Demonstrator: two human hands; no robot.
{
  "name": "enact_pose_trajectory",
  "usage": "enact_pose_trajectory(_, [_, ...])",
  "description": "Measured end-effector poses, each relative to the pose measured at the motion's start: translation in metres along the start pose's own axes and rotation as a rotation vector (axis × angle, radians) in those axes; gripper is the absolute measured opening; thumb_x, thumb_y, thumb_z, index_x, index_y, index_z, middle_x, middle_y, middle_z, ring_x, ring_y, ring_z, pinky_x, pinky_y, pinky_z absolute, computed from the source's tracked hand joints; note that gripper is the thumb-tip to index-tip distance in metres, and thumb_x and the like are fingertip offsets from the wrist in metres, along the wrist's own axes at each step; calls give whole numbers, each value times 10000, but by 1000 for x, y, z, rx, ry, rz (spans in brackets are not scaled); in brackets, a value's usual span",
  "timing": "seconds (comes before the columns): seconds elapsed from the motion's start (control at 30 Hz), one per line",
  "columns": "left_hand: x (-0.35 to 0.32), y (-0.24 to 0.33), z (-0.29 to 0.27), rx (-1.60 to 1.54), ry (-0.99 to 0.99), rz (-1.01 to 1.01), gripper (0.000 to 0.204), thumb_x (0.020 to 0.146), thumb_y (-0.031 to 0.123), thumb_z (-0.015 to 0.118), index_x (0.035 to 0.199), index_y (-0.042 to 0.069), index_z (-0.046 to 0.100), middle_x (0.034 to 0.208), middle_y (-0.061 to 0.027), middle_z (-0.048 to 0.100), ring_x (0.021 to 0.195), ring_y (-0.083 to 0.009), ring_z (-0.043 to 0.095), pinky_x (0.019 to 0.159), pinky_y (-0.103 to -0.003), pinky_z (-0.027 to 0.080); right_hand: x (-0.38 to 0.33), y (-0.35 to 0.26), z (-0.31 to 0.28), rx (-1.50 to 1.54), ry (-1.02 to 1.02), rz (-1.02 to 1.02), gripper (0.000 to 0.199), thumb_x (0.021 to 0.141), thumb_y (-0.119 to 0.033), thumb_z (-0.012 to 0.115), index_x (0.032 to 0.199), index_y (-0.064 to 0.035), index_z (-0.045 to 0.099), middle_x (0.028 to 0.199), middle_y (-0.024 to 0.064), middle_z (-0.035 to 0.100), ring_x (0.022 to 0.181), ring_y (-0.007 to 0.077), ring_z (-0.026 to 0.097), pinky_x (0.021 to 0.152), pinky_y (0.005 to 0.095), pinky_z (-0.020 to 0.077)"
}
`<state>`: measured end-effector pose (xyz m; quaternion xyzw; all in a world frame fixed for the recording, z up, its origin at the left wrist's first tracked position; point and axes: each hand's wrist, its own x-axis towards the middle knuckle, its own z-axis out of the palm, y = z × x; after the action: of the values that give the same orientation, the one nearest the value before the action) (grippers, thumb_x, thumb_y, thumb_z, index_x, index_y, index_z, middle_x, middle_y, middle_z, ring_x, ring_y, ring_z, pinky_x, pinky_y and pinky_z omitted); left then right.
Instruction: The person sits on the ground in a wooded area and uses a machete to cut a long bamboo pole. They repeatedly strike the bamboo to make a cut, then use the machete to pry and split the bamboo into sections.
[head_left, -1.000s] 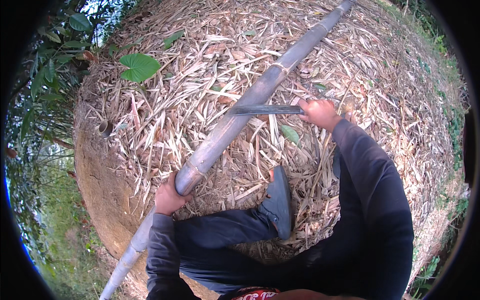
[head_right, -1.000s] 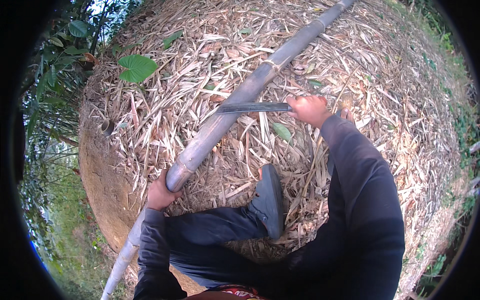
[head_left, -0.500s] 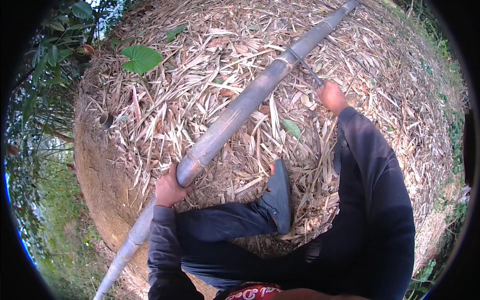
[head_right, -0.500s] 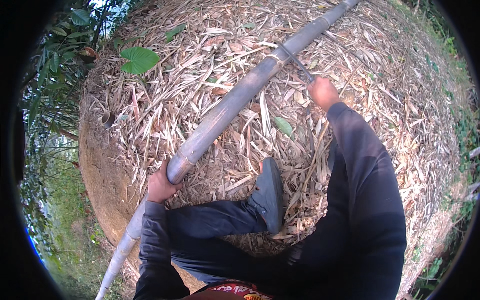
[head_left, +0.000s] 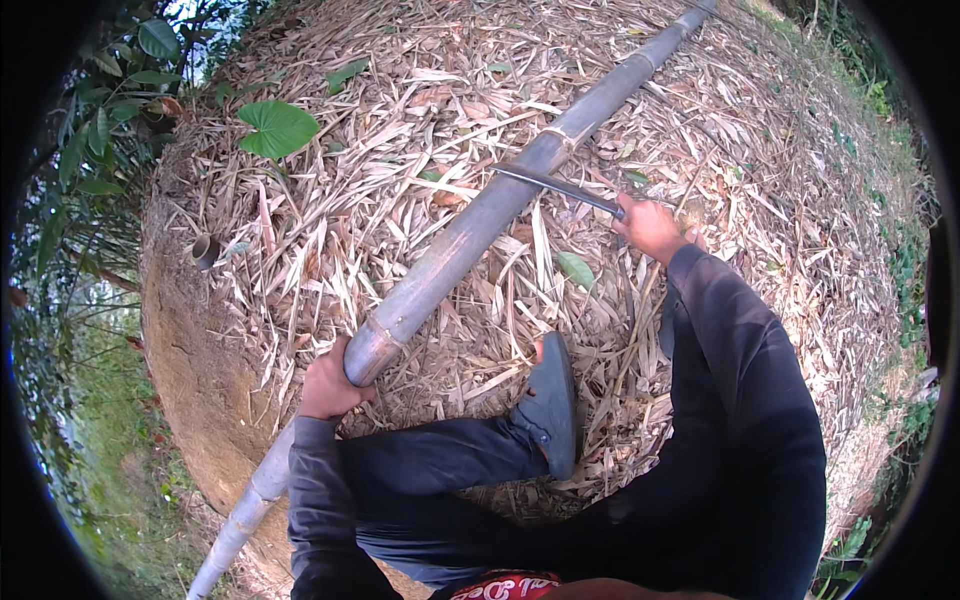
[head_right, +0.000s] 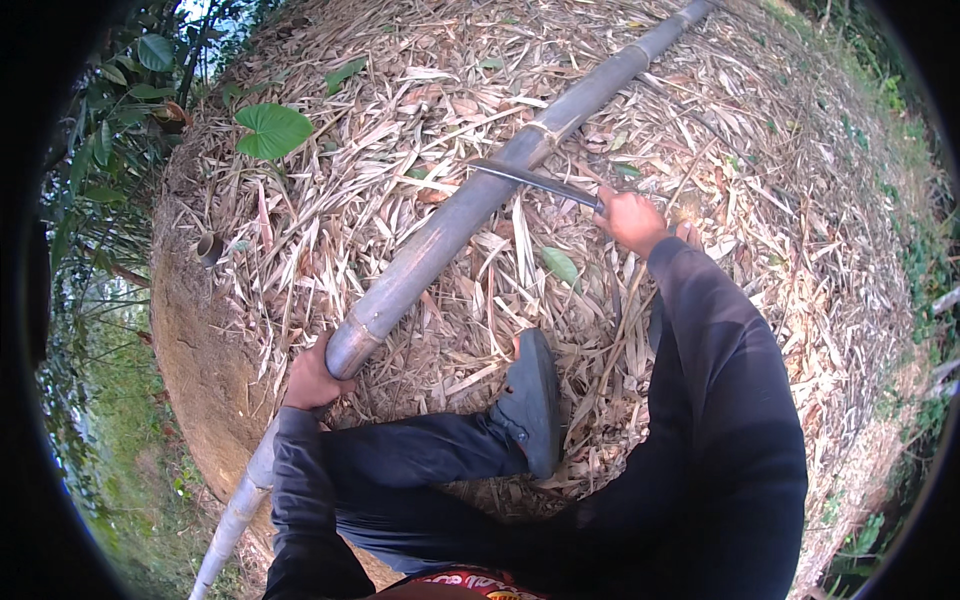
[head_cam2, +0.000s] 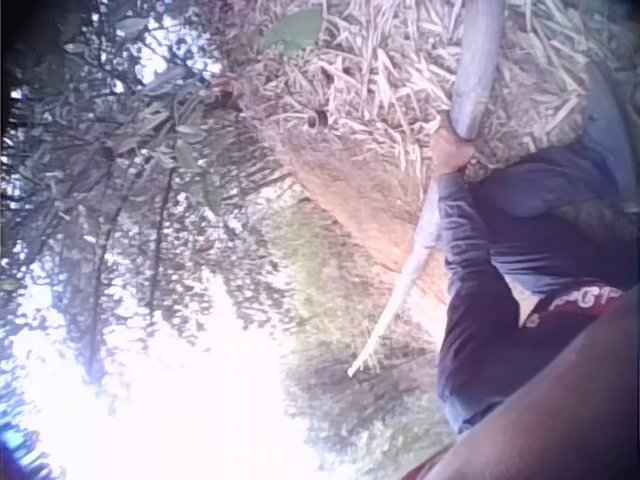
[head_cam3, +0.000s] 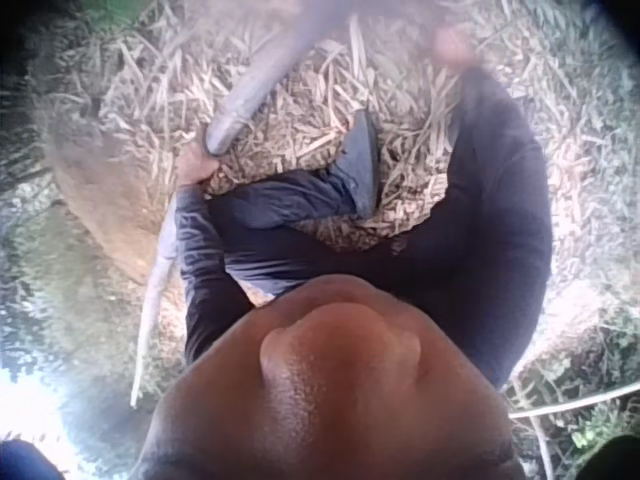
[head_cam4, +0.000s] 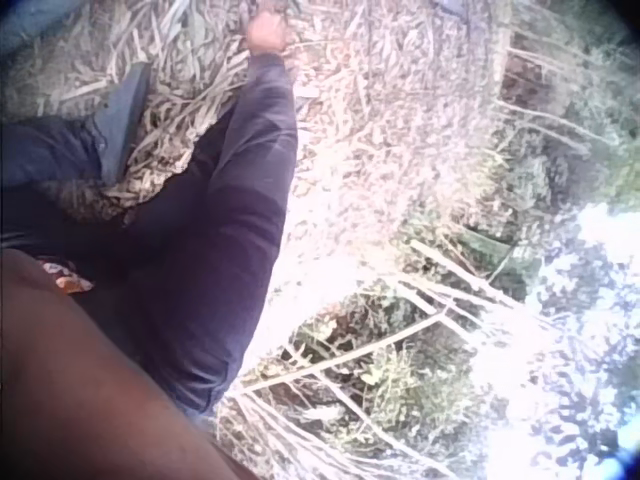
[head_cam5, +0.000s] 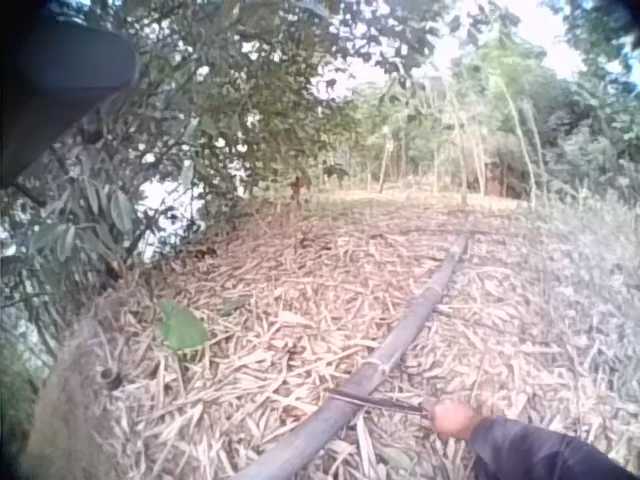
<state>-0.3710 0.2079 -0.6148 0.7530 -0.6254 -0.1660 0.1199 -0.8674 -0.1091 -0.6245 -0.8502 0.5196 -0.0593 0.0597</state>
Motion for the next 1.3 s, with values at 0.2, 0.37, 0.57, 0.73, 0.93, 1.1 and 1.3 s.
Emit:
enact_pose_trajectory(0.2, [6,-19,5,-54,-22,47,843,553,294,878,1298,42,574,962,-263,730,937,-426,721,850,-473,574,7,13,-9,102,64,200,350,923,-295,697,1094,6,641,895,227,724,880,415,710,811,506,557])
enact_pose_trajectory(0.37, [10,-7,2,-114,-91,-23,851,547,300,865,1296,16,580,982,-272,727,961,-416,724,883,-462,570,-6,14,-7,101,77,343,352,926,-305,689,1121,-18,628,913,216,732,899,402,719,814,503,564])
enact_pose_trajectory(0.57, [8,-21,4,-123,-75,-13,901,529,295,882,1326,12,570,987,-272,728,962,-427,721,887,-458,569,-5,13,-1,55,40,116,355,944,-283,660,1163,-10,604,845,226,720,835,430,713,775,524,558])
enact_pose_trajectory(0.73, [8,-19,3,-141,-107,-31,907,527,281,888,1331,12,568,1015,-274,725,991,-416,719,907,-448,562,3,6,-11,58,5,226,339,940,-277,660,1143,-14,594,927,242,726,924,441,705,847,533,555])
enact_pose_trajectory(0.93, [12,-23,7,-182,-111,-1,876,529,276,904,1300,20,576,1031,-271,725,1003,-415,716,898,-449,557,18,10,-21,17,88,165,339,953,-301,636,1148,-29,579,883,244,718,870,453,710,820,553,561])
enact_pose_trajectory(1.1, [13,-15,1,-199,-146,-18,874,532,260,906,1304,19,575,1029,-270,726,1009,-413,716,897,-445,557,25,-3,-12,-31,69,145,291,947,-242,643,1131,-23,593,861,259,713,829,462,706,791,541,570])
enact_pose_trajectory(1.3, [7,-24,7,-175,-86,2,879,546,256,903,1317,4,565,1023,-281,725,1013,-410,719,905,-442,561,29,-14,-9,-59,18,19,339,945,-267,668,1151,-7,600,881,235,725,853,440,714,786,543,570])
